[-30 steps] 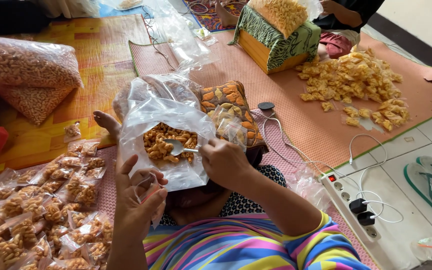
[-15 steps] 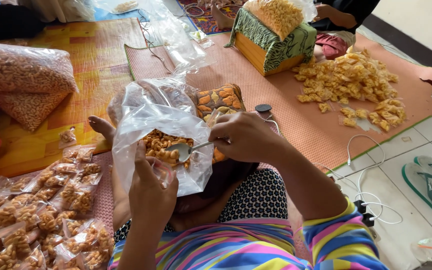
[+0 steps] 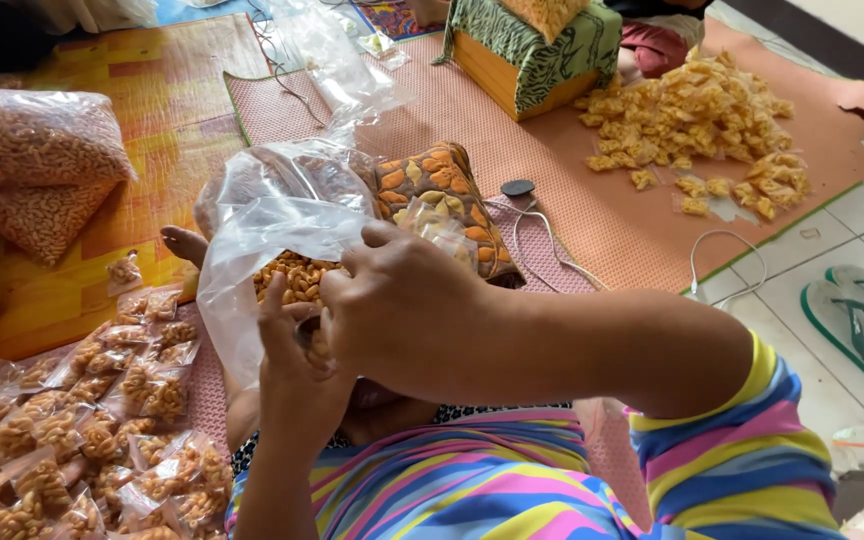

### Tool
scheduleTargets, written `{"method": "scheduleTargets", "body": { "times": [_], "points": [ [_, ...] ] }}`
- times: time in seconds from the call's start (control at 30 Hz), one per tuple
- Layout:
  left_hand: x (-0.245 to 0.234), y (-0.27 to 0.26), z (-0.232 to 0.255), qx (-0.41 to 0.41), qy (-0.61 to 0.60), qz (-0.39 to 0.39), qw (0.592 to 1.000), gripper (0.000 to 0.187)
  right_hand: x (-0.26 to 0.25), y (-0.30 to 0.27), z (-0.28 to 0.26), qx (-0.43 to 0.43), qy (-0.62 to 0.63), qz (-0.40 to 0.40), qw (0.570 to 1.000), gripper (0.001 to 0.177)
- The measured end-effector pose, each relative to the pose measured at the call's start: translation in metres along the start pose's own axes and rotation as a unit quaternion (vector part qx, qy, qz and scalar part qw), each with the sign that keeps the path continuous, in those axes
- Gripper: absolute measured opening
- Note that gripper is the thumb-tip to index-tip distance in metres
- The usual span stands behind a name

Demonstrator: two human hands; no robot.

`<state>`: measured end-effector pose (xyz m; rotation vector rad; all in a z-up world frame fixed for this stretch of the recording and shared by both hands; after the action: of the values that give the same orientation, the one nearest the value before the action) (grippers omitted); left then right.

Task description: Manually scooping snacks from a large bulk bag into smaller individual plastic bags using a spoon.

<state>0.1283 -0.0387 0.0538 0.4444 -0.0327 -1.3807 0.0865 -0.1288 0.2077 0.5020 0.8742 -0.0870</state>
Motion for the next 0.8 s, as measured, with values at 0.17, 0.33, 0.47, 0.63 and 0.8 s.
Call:
{"method": "scheduleTargets", "body": {
  "times": [0.17, 0.33, 0.47, 0.63, 0.8],
  "points": [
    [-0.008, -0.003, -0.004, 0.033, -0.315, -0.095, 0.944, 0.102, -0.049, -0.007, 0.013, 0.001, -0.029, 0.037, 0.999, 0.027],
    [0.006, -0.008, 0.018, 0.000, -0.625, -0.219, 0.749, 0.109, -0.044, -0.004, 0.003, -0.039, 0.025, 0.059, 0.997, 0.006],
    [0.006, -0.009, 0.030, 0.011, -0.661, -0.259, 0.705, 0.107, -0.068, -0.006, 0.012, -0.028, 0.014, 0.076, 0.997, 0.026],
    [0.010, -0.014, 0.039, -0.012, -0.711, -0.287, 0.642, 0.109, -0.053, -0.001, 0.003, -0.046, 0.053, 0.062, 0.996, 0.010],
    [0.009, -0.010, 0.029, -0.004, -0.653, -0.256, 0.713, 0.109, -0.069, -0.002, 0.020, -0.029, 0.027, 0.061, 0.997, 0.033]
  ]
}}
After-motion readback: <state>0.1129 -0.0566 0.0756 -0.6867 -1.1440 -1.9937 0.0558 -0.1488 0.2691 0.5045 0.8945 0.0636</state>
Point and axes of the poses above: each hand's wrist, its own y-axis towards the middle knuckle, its own x-axis out of the palm, z = x × y, the point moved 10 cm from there along y, towards the middle knuckle, and after that the axes turned 13 degrees about -y, right-handed, at the moved point
